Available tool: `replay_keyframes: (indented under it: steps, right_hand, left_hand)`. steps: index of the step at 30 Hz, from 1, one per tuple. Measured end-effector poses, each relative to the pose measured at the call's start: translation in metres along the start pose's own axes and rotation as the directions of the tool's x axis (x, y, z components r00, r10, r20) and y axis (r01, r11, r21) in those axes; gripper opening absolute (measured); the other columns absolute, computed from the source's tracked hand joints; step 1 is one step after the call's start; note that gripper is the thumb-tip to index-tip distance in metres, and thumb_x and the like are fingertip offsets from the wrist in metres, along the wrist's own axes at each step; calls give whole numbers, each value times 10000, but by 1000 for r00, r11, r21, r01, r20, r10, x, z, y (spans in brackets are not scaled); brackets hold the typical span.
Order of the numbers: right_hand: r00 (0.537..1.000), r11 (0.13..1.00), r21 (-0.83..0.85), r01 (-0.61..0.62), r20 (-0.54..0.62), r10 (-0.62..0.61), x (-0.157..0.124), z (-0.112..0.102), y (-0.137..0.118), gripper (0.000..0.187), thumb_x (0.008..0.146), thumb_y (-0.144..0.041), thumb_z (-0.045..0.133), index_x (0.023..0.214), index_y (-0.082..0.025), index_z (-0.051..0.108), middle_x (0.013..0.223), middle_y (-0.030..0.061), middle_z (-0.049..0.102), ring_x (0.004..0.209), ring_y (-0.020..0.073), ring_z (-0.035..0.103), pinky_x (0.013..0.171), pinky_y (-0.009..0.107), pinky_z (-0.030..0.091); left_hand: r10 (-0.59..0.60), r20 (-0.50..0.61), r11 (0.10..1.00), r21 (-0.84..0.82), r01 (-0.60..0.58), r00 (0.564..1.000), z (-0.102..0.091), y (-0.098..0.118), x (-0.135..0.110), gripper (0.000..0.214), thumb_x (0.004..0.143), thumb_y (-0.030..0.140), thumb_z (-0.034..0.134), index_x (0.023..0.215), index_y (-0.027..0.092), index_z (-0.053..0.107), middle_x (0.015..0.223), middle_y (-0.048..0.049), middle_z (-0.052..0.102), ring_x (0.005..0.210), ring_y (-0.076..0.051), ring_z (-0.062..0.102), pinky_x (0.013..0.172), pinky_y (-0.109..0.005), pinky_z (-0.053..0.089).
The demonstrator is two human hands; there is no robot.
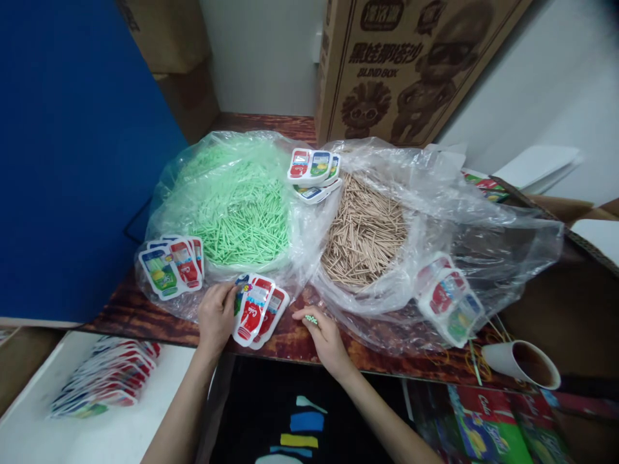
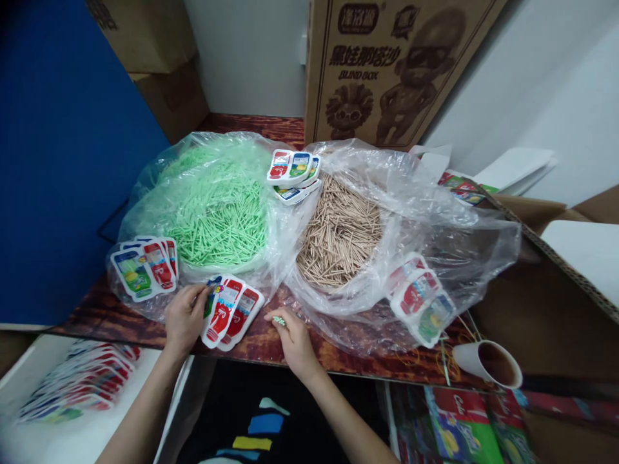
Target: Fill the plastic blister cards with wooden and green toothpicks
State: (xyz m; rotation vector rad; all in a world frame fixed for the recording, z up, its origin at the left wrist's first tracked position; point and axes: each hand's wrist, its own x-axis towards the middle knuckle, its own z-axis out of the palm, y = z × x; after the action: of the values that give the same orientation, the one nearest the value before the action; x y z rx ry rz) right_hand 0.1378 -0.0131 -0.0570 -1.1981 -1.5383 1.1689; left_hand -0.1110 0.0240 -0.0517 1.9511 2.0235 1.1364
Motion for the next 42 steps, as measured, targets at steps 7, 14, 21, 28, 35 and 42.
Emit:
replay_keyframes:
  steps: [7, 14, 21, 28, 35, 42]
  right_hand:
    - [1000, 1000, 8, -1, 1, 1, 1, 0, 1, 216, 943, -242, 463, 950, -222, 678, 959, 48, 688, 921, 191, 630, 873, 316, 448]
    - [1000, 1000, 4, -6, -3, 6, 1, 0, 1, 225, 942, -268, 468, 962, -220, 687, 949, 48, 691, 932, 193, 630, 868, 315, 454]
    - [1000, 1000, 4, -23, -11, 23, 1, 0, -1, 228, 938, -272, 472, 962, -217, 692, 915, 49, 692, 878, 190, 635, 866, 324, 463]
    - [999, 998, 52, -34, -13, 35, -2, -15, -11, 205, 946, -289, 472, 956, -222, 666, 1010, 60, 710, 993, 206, 644, 902, 342, 473]
    - [1000, 988, 157, 2, -27, 2, 15, -37, -41, 166, 929, -309, 511, 941, -221, 651, 1106, 72, 698, 1110, 233, 616, 996, 412, 442]
    - [978, 713, 690, -127, -33, 206, 44, -53, -63, 160, 886, -407, 569, 894, -248, 555, 1091, 47, 713, 1107, 249, 633, 999, 499, 449]
  left_hand:
    - [93, -88, 996, 0, -93, 992, -7, 10, 6, 238, 923, 254, 463, 1003, 172, 671, 964, -89, 699, 877, -216, 650, 796, -320, 485]
    - [-46, -97, 998, -48, 41, 994, -2, 6, 10, 192, 892, 297, 493, 894, 169, 637, 832, -45, 609, 798, -199, 602, 766, -318, 471]
    - [-184, -83, 954, -255, 157, 979, -28, 23, 16, 193, 841, 363, 551, 772, 198, 622, 756, -7, 610, 723, -172, 586, 725, -297, 479]
    - [40, 355, 854, -497, 152, 934, -26, 50, 4, 158, 824, 327, 606, 813, 214, 717, 892, -58, 687, 864, -221, 641, 760, -314, 502]
    - [129, 466, 778, -595, 202, 875, 4, 79, -9, 180, 865, 287, 579, 861, 214, 743, 846, -56, 677, 821, -201, 631, 727, -294, 477]
    - [96, 529, 680, -653, 333, 843, 18, 95, -12, 158, 832, 292, 617, 837, 220, 757, 847, -52, 685, 805, -201, 626, 733, -294, 476]
